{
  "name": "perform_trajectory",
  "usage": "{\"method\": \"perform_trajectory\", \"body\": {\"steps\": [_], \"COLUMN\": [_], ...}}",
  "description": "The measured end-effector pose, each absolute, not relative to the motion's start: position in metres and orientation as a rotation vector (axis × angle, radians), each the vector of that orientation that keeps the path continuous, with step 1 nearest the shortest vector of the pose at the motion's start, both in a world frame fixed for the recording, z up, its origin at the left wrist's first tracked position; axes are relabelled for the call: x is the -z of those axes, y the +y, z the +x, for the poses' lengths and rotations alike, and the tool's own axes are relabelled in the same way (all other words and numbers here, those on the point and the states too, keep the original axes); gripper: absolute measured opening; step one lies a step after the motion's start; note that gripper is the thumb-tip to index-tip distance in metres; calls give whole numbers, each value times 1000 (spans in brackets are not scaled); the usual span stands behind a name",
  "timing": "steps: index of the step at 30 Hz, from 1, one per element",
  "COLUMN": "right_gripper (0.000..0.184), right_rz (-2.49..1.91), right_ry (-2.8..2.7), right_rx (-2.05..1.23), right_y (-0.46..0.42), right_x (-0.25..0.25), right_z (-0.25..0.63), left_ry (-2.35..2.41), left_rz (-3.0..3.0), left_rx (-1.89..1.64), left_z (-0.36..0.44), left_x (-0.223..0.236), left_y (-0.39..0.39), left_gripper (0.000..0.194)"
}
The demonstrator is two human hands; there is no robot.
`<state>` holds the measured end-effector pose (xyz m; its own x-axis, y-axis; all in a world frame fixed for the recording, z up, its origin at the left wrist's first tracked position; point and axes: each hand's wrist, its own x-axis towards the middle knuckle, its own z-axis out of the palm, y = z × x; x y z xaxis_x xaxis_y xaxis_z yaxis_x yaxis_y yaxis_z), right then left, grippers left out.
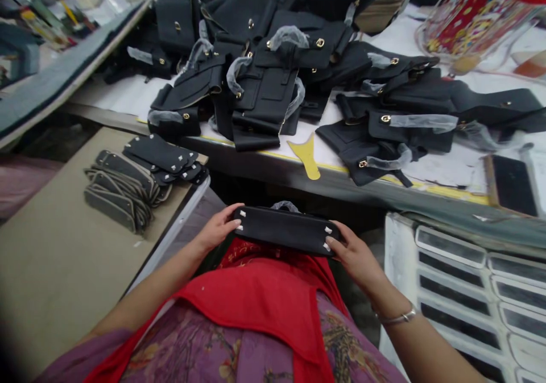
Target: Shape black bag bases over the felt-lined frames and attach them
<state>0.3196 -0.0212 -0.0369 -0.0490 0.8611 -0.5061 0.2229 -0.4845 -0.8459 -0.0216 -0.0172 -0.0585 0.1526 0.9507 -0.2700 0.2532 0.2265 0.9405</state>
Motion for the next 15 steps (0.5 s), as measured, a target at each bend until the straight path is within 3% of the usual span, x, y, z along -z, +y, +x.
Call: {"method": "perform_trajectory", "body": {"steps": [7, 12, 15], "right_gripper": [50, 50, 41], "right_rz": [-1795, -1781, -1668], "right_ry": [-1451, -2095, -2440], "right_rx": [-1281, -445, -304], "right_y": [-20, -7, 6], "right_x": [48, 16, 5], "right_z": [322, 292, 238], "left_ry": [1485, 1630, 1599], "left_rz": [1395, 1917, 2180], "left_rx": [-784, -711, -517], "left_z": [-18, -1, 35], "left_x": [58, 32, 24], "left_y": [-21, -14, -1], "left_gripper": [48, 49, 40]}}
